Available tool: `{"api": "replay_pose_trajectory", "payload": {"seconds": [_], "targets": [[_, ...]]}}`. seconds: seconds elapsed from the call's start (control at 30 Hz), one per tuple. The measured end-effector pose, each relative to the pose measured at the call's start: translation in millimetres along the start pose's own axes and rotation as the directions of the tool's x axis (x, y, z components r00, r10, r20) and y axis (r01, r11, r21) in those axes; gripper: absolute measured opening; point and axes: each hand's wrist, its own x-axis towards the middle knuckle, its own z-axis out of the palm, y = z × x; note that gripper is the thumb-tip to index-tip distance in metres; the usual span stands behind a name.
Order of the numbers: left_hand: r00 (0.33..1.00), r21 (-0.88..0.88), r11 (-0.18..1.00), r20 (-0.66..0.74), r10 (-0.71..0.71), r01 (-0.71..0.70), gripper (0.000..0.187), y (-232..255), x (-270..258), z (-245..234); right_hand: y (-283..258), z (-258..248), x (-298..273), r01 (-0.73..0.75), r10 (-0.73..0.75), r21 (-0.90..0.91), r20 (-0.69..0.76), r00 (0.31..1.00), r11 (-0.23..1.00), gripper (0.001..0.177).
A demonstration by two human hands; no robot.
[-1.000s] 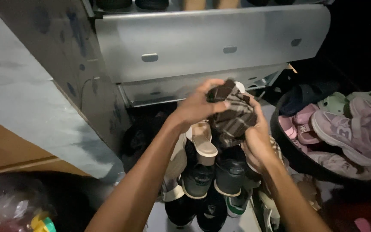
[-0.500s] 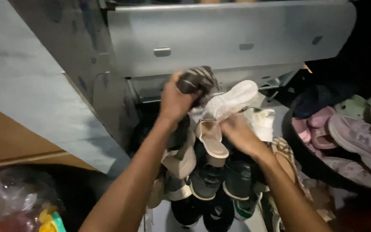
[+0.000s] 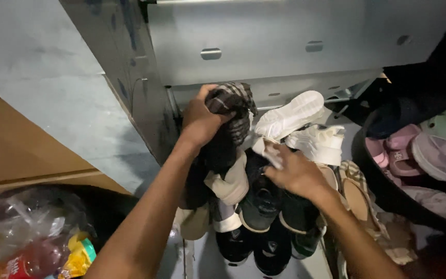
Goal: The person wipes several pairs of shoes with a cloth, including black, beige, and plaid flats, then places them into a shoe rack. The person also wipes a dark sneaker and places it in the rack.
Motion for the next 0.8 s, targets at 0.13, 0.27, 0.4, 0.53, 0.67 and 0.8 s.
{"api": "replay_pose_trajectory", "payload": {"seconds": [0.13, 0.27, 0.4, 0.53, 0.67, 0.8], "targets": [[0.999, -0.049, 0.998, -0.008, 0.040, -0.040, 0.055, -3, 0, -1, 54, 6, 32, 0.041, 0.044, 0.520, -0.150, 0.988, 0.853, 0.062], [0.995, -0.057, 0.994, -0.001, 0.095, -0.095, 0.056, -2, -2, 9, 78, 11, 41, 0.148, 0.146, 0.624, -0.396, 0.907, 0.768, 0.044], [0.978, -0.139, 0.968, 0.003, 0.211, -0.208, 0.054, 3, -12, 21, 88, -4, 9, 0.305, 0.117, 0.527, -0.624, 0.773, 0.793, 0.046], [0.952, -0.229, 0.931, 0.050, 0.302, -0.283, 0.054, 8, -9, 36, 101, -33, -16, 0.445, -0.077, 0.308, -0.745, 0.663, 0.841, 0.065], [0.976, -0.461, 0.886, 0.171, 0.138, -0.045, 0.074, 34, -28, 48, 123, -35, -22, 0.682, -0.255, 0.130, -0.865, 0.433, 0.720, 0.078], [0.895, -0.744, 0.573, 0.444, 0.040, 0.344, 0.102, 62, -54, 72, 96, 4, -32, 0.734, -0.420, -0.173, -0.892, 0.166, 0.656, 0.083]]}}
